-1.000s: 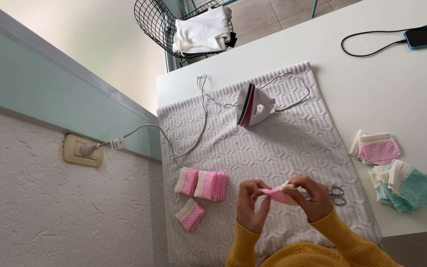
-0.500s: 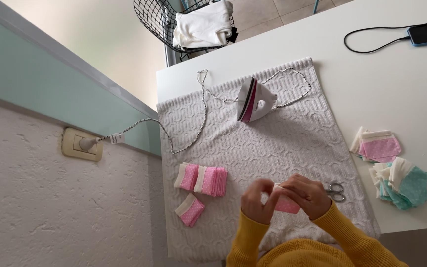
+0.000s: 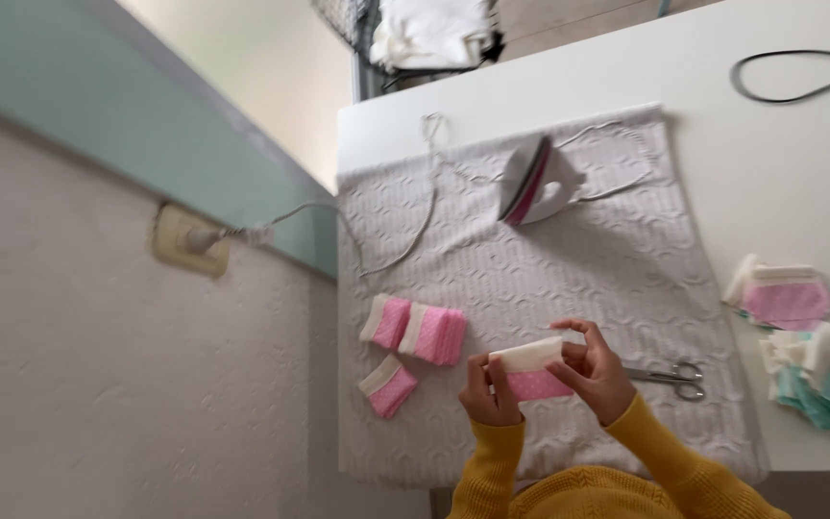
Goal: The person folds small pink and white patterned fabric pieces by hand on a white textured mat. They repeatedly pick up a piece, fold it into a small square, and place it on a growing stack to the left.
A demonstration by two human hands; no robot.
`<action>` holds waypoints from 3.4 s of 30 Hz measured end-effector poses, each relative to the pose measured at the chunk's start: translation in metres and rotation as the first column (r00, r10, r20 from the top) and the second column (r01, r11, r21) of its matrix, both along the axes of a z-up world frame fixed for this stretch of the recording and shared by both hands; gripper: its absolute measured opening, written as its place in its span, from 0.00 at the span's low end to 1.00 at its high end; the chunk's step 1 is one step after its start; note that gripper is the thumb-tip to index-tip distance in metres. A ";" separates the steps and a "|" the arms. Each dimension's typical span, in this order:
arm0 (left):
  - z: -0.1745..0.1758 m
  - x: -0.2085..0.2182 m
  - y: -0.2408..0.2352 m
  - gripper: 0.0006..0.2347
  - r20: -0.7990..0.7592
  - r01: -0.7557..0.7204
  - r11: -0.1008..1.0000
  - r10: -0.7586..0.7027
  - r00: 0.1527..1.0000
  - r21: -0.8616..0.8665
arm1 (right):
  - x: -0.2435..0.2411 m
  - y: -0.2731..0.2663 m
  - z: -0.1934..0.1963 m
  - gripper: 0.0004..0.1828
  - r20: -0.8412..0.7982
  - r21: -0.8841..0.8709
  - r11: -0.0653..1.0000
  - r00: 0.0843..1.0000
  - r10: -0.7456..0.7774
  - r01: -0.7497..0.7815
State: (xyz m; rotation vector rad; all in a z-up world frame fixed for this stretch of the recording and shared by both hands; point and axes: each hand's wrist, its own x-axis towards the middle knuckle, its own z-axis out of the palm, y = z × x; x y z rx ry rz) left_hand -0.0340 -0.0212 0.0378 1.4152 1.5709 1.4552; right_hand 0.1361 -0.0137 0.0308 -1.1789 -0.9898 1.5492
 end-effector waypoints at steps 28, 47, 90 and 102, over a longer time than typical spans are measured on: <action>-0.159 -0.224 0.003 0.13 -0.741 -0.668 0.728 0.361 0.566 -0.155 | -0.288 0.079 -0.224 0.09 0.980 0.036 0.727 0.165 0.108 -0.685; -0.131 -0.220 -0.114 0.12 -0.722 -0.067 0.983 0.170 0.670 0.169 | 0.049 -0.009 -0.133 0.19 0.870 0.482 0.724 0.364 -0.332 -0.493; -0.043 0.098 0.048 0.07 0.582 0.675 0.727 -0.497 0.643 -0.125 | 0.080 -0.021 0.039 0.12 0.634 0.724 0.690 0.417 -0.652 -0.021; -0.076 0.077 0.006 0.05 0.653 0.484 0.875 -0.356 0.669 -0.020 | 0.041 -0.011 0.013 0.18 0.496 0.489 0.826 0.690 -0.528 0.280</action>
